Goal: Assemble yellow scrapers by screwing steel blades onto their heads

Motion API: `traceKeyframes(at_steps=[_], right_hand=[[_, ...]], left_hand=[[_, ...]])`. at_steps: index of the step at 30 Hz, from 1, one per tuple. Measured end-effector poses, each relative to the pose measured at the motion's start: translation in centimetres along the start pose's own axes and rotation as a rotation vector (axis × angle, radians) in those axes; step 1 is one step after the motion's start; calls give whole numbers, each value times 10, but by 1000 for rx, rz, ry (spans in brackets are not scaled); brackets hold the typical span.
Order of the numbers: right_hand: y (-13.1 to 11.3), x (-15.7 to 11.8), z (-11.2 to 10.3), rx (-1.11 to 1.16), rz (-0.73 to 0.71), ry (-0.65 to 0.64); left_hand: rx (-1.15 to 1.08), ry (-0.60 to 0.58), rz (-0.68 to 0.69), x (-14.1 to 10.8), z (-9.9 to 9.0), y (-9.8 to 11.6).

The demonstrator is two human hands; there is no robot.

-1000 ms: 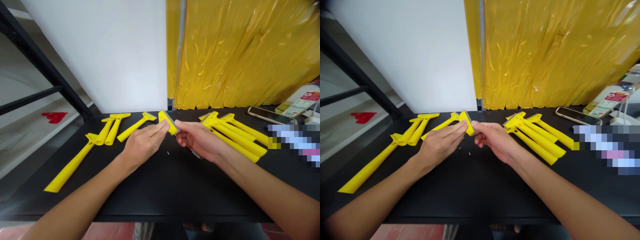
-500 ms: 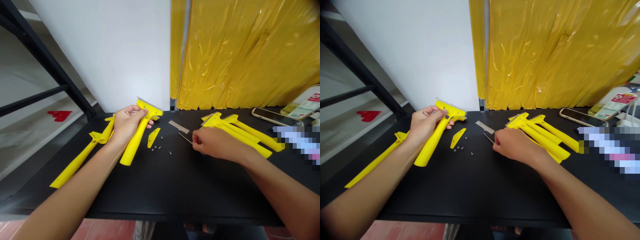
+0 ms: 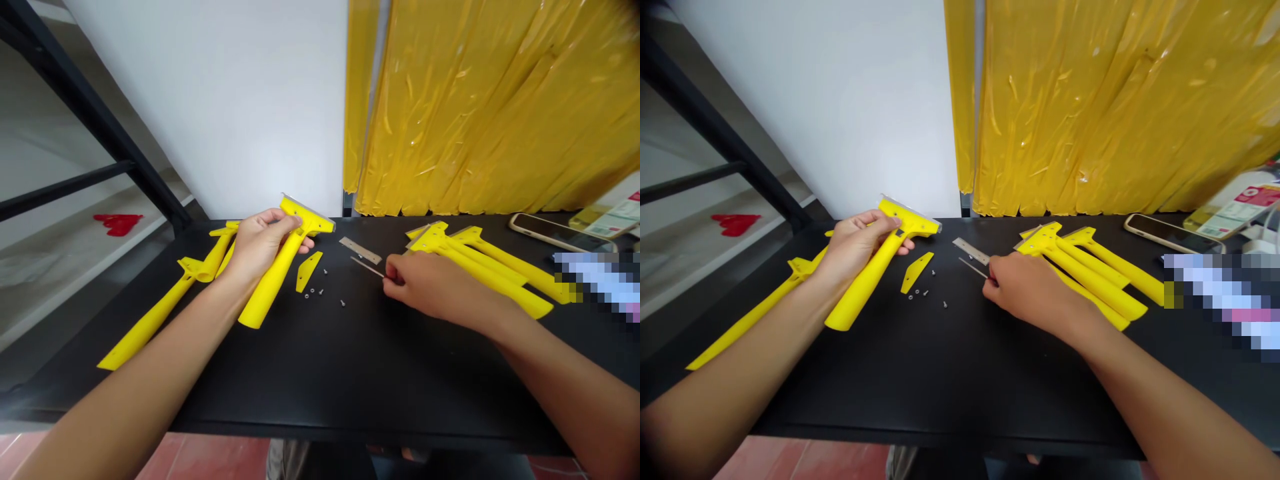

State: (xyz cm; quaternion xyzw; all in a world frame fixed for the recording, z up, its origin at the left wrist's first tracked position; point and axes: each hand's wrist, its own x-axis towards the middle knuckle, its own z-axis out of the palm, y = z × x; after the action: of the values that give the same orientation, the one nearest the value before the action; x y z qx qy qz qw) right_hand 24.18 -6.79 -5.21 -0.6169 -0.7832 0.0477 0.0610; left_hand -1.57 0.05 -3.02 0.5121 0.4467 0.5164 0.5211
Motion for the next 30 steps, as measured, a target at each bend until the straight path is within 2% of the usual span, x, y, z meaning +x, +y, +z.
traceKeyframes(at_steps=[2, 6, 10, 16, 22, 30], right_hand=[[3, 0, -10, 142, -22, 39], [3, -6, -28, 588, -99, 119], [-4, -10, -34, 872, -84, 89], [-9, -7, -25, 907, -155, 67], [-8, -4, -17, 873, -185, -29], [-11, -3, -14, 894, -177, -23]], left_hand=[[-30, 5, -45, 0, 0, -1], [-91, -19, -152, -1, 2, -2], [-112, -24, -217, 0, 2, -3], [-152, -56, -241, 4, -3, -5], [-171, -65, -240, 4, -5, -5], [-167, -71, -223, 6, -7, -7]])
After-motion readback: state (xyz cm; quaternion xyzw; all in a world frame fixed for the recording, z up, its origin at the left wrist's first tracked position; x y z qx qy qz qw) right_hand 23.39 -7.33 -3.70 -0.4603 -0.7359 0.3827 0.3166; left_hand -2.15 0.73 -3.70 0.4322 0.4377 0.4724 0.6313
